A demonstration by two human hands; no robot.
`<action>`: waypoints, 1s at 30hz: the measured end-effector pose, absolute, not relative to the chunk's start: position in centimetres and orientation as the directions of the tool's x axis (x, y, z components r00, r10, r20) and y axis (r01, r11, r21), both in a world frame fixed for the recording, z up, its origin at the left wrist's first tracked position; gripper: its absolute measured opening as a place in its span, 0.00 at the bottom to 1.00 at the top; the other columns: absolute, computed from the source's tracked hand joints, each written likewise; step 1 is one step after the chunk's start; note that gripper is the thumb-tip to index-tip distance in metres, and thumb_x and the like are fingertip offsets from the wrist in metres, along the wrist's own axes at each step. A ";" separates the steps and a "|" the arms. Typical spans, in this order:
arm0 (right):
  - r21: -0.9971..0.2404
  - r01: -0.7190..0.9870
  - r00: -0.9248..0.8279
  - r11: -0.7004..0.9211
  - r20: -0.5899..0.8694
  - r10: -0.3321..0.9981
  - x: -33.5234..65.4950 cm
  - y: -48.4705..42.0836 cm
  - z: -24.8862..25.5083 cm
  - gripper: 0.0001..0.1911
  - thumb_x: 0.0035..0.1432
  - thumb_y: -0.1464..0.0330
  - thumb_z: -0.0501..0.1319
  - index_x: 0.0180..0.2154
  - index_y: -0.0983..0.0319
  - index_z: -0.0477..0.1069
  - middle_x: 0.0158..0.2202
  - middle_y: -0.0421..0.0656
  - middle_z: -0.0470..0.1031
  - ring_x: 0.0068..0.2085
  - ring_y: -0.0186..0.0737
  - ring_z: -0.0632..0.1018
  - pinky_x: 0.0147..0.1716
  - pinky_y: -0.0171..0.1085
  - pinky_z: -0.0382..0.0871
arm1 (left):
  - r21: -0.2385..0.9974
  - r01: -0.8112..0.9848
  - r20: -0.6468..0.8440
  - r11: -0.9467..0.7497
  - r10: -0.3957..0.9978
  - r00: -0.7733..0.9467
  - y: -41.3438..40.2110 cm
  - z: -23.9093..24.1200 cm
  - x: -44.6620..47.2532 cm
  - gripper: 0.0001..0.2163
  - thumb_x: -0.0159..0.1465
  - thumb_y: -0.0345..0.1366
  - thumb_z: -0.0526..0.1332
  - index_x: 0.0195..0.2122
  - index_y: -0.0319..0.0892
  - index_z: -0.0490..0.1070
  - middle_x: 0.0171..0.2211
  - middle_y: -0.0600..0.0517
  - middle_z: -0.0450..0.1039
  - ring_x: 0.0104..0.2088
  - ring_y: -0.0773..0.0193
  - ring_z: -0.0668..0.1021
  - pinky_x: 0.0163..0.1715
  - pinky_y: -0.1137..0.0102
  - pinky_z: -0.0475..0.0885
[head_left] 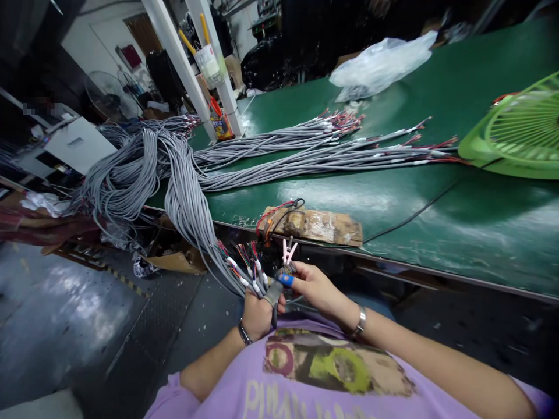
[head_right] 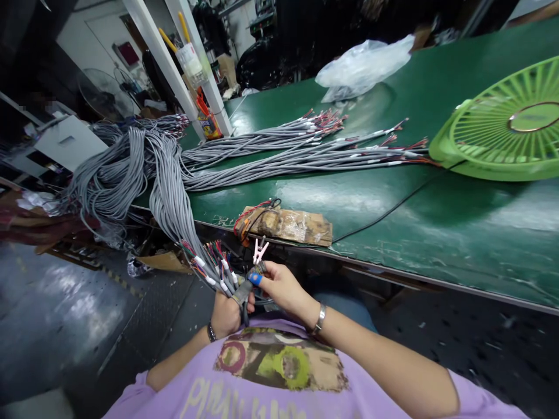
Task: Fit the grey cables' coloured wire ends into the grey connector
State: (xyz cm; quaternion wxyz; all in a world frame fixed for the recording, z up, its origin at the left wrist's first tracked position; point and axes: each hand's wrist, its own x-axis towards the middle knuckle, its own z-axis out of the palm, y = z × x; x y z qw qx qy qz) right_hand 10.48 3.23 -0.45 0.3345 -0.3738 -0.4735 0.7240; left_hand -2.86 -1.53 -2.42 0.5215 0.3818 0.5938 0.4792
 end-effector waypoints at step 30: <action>-0.959 -0.109 -0.401 -0.263 -0.199 0.894 10.6 2.7 -1.4 0.17 0.45 0.56 0.65 0.25 0.63 0.66 0.21 0.38 0.70 0.23 0.31 0.67 0.23 0.33 0.60 | 0.953 -0.180 -0.288 0.242 0.910 -0.299 -1.3 -1.9 -2.6 0.17 0.52 0.48 0.64 0.18 0.38 0.68 0.13 0.54 0.67 0.12 0.72 0.67 0.13 0.76 0.59</action>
